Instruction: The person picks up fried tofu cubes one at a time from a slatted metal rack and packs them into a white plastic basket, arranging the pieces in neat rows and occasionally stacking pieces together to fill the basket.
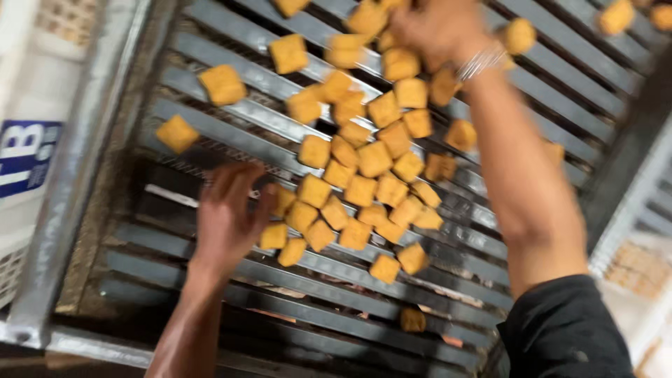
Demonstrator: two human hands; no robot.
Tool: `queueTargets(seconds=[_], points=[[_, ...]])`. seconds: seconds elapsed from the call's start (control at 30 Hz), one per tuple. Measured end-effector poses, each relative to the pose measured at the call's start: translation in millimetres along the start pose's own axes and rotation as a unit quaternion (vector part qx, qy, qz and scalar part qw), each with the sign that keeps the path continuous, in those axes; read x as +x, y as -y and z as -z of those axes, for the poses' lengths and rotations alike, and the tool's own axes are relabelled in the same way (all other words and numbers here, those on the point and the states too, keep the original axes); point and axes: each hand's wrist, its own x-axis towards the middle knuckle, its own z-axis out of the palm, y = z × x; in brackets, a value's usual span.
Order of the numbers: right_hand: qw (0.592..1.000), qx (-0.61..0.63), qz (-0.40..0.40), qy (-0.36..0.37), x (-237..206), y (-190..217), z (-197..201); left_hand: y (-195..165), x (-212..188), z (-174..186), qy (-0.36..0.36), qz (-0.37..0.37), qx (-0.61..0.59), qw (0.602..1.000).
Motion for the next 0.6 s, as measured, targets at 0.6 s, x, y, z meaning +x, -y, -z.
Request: queueTargets(seconds=[0.6], points=[[0.975,-0.084,0.058,-0.198,-261,-175,10,25,-1,-10,0.019,-0.039,0.025,0.999]])
